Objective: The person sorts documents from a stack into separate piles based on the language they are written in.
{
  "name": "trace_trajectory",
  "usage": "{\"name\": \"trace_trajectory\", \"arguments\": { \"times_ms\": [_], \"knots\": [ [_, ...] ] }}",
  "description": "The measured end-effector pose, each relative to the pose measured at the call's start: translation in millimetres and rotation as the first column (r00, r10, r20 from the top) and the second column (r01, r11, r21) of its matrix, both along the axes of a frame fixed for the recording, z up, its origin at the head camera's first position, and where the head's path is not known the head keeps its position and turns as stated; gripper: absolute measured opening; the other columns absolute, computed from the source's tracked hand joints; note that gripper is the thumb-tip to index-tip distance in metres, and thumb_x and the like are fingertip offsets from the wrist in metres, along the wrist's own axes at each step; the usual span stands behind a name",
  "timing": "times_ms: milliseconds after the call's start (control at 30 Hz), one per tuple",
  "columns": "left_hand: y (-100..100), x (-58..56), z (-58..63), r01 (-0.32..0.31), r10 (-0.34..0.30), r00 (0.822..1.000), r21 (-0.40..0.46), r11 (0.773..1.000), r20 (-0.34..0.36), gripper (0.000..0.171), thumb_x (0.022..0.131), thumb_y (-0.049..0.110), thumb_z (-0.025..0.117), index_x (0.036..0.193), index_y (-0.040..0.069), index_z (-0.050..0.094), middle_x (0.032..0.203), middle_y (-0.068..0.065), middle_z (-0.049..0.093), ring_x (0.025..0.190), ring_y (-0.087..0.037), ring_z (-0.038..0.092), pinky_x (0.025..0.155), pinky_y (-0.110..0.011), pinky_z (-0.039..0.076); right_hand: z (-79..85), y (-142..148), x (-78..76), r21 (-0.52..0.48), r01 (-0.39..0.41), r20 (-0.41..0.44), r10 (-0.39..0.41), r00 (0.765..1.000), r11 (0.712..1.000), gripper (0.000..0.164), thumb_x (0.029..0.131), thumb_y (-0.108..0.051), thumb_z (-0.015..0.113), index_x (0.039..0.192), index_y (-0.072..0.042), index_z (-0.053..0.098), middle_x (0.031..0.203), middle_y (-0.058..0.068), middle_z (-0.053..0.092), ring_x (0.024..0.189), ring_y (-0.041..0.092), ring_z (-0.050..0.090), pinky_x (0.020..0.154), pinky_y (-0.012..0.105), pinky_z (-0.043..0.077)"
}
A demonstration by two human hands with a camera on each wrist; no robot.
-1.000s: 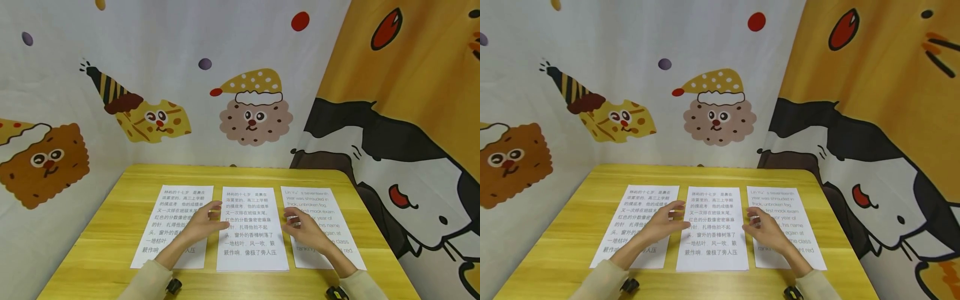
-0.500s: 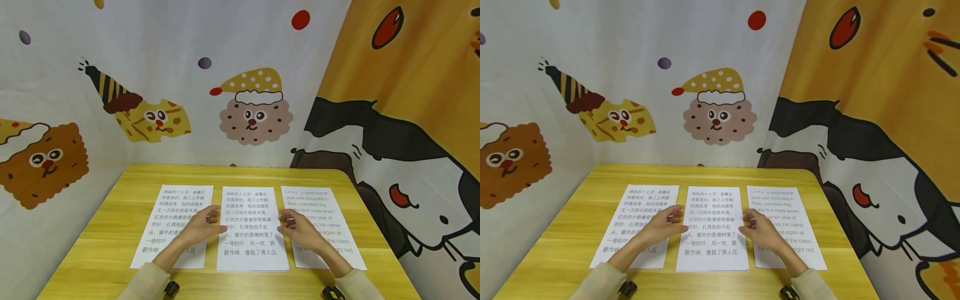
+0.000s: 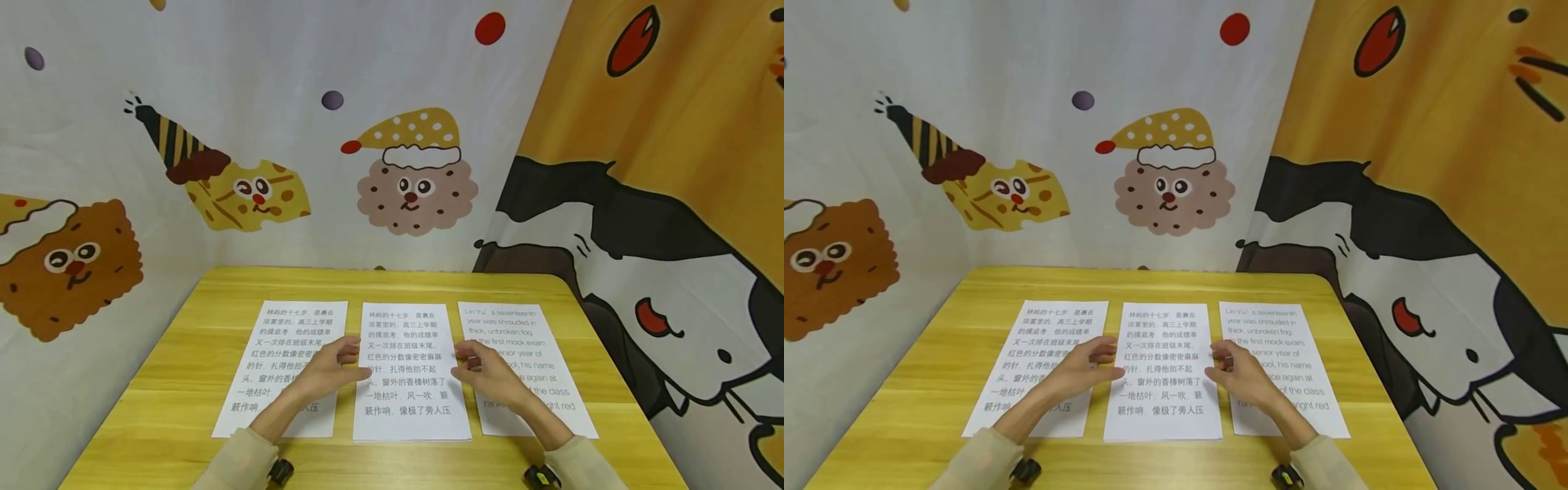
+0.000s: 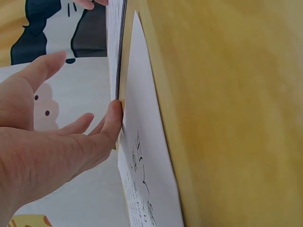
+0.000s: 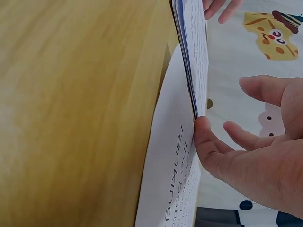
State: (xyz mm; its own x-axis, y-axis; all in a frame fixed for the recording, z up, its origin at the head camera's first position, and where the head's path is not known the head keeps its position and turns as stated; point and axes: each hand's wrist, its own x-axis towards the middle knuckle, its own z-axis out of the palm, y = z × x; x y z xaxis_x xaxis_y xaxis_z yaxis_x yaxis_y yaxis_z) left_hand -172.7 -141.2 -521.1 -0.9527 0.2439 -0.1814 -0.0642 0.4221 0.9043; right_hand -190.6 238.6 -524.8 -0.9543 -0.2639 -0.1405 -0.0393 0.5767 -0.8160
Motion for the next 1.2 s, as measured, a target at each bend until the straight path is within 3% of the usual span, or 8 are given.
{"name": "trace_trajectory", "arguments": {
  "times_ms": [200,433,567,767,1000,1200],
  "knots": [
    [1,-0.9,-1.3,-0.024,0.023,0.999,0.044,0.999,0.023,0.086,0.096,0.034,0.091,0.167,0.006,0.052,0.16,-0.018,0.063,0.145,-0.038,0.064,0.121,-0.058,0.058,1.3,-1,0.8,0.005,0.001,-0.004,-0.001,1.0,1.0,0.056,0.103,-0.025,0.083,0.151,-0.006,0.065,0.144,0.014,0.072,0.117,0.022,0.07,0.105,0.039,0.061],
    [4,-2.3,-1.6,-0.073,0.072,0.997,0.041,0.997,0.012,0.077,0.097,0.034,0.09,0.163,0.009,0.058,0.154,-0.014,0.068,0.139,-0.031,0.069,0.115,-0.051,0.063,1.7,-1,0.0,-0.003,0.014,-0.028,-0.014,1.0,1.0,0.049,0.104,-0.023,0.082,0.147,-0.007,0.067,0.14,0.013,0.074,0.117,0.022,0.072,0.106,0.042,0.062],
    [6,-3.5,-1.2,-0.112,0.111,0.994,0.077,0.991,0.018,0.072,0.099,0.031,0.088,0.161,0.009,0.06,0.153,-0.013,0.068,0.14,-0.032,0.07,0.114,-0.048,0.065,2.3,-2,-0.3,-0.035,0.045,-0.024,-0.046,0.999,0.998,0.048,0.104,-0.022,0.081,0.147,-0.006,0.068,0.141,0.015,0.074,0.118,0.022,0.073,0.103,0.036,0.064],
    [9,-6.4,-0.4,-0.148,0.145,0.989,0.155,0.977,0.032,0.072,0.1,0.019,0.085,0.163,0.005,0.054,0.151,-0.018,0.066,0.14,-0.037,0.071,0.109,-0.04,0.068,1.9,-4,-1.8,-0.166,0.099,0.049,-0.092,0.995,0.981,0.058,0.102,-0.016,0.083,0.155,-0.005,0.06,0.143,0.02,0.069,0.119,0.025,0.075,0.094,0.023,0.066],
    [12,-8.8,-0.8,-0.153,0.146,0.988,0.183,0.971,0.051,0.065,0.096,0.008,0.086,0.156,-0.001,0.061,0.14,-0.023,0.071,0.115,-0.026,0.079,0.093,-0.04,0.072,-2.2,-7,-6.5,-0.218,0.141,0.099,-0.122,0.988,0.966,0.071,0.1,-0.014,0.084,0.162,-0.003,0.052,0.135,0.021,0.072,0.11,0.021,0.078,0.086,0.026,0.068],
    [15,-9.2,-2.5,-0.154,0.146,0.987,0.151,0.976,0.062,0.053,0.095,0.006,0.085,0.146,-0.002,0.07,0.131,-0.022,0.073,0.098,-0.021,0.082,0.082,-0.04,0.072,-7.8,-10,-8.8,-0.236,0.159,0.124,-0.132,0.983,0.959,0.058,0.1,-0.008,0.083,0.152,0.004,0.061,0.118,0.019,0.073,0.088,0.022,0.078,0.075,0.035,0.072]
  ]
}}
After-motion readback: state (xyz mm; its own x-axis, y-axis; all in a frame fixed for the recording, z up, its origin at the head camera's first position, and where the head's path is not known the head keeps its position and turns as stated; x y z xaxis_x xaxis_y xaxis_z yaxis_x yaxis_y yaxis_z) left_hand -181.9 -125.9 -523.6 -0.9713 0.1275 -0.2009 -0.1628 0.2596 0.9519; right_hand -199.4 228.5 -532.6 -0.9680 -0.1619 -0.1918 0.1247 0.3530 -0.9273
